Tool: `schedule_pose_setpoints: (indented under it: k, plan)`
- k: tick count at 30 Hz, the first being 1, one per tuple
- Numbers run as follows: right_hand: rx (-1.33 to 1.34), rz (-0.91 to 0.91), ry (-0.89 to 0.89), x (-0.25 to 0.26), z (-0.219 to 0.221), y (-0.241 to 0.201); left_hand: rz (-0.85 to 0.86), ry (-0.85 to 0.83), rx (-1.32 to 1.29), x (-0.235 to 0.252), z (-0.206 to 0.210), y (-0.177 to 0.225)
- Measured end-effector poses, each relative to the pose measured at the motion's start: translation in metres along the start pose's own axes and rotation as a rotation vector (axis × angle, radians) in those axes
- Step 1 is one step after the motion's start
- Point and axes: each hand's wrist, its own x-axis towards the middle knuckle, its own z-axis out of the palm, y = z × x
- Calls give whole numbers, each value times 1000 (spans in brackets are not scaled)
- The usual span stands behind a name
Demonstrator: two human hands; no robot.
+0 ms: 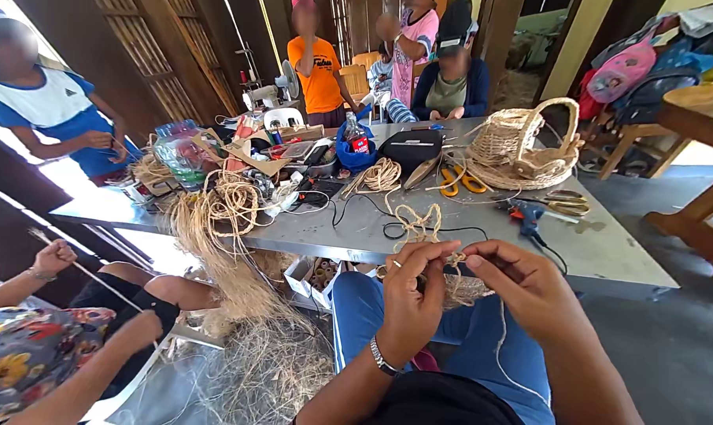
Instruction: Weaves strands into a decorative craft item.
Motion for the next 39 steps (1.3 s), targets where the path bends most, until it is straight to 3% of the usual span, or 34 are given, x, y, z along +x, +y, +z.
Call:
schedule_pose_setpoints:
  k: [13, 26, 39]
  plan:
    - [47, 95, -15, 4, 2, 2, -54, -39, -155, 1, -1, -5]
    - [120, 77, -2, 0, -2, -1, 87, -30, 86, -2, -1, 2]
    - [235, 123, -56, -5, -8, 4, 133, -42, 102, -6, -1, 1]
